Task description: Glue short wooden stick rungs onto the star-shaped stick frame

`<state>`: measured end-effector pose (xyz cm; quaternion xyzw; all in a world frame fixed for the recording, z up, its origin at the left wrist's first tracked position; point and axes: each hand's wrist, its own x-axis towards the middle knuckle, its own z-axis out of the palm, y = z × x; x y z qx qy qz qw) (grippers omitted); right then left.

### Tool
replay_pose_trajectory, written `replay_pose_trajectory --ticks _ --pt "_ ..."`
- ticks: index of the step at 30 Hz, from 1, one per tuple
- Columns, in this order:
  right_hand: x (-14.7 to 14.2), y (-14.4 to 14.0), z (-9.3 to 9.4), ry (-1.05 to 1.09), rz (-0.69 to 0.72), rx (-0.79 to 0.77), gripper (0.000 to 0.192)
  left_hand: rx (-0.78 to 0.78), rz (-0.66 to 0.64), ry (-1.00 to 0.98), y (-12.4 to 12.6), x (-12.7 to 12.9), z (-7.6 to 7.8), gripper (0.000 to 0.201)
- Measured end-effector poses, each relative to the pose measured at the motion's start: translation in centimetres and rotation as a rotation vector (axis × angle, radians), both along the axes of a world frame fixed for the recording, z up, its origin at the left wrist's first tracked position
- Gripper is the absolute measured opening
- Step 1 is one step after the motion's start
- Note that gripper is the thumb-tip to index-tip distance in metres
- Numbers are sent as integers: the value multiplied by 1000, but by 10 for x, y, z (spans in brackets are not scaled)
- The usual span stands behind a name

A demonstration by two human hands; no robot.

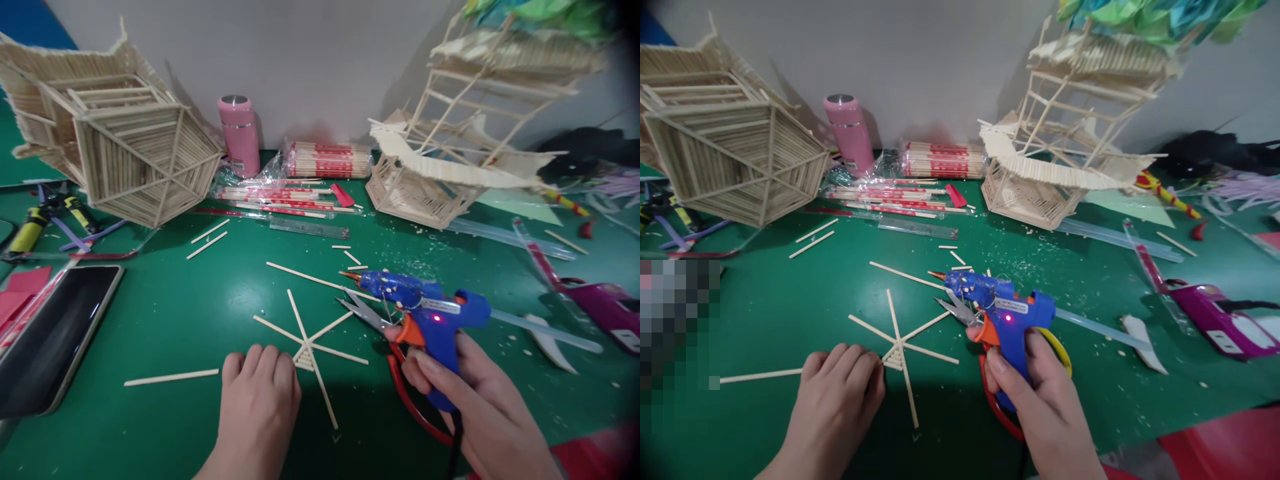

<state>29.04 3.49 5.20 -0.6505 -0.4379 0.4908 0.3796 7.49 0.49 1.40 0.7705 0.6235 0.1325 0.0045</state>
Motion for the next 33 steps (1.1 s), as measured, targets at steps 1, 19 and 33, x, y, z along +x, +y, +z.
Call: replay_pose_trajectory --ticks 1,19,33 --pt "1 0 0 21 -4 -17 34 5 5 8 1 -2 0 24" --pt "-10 -11 5 -45 237 -18 33 92 -46 -92 5 -44 11 11" --pt "-25 -28 3 -249 349 86 16 28 -94 -116 -11 -88 -3 11"
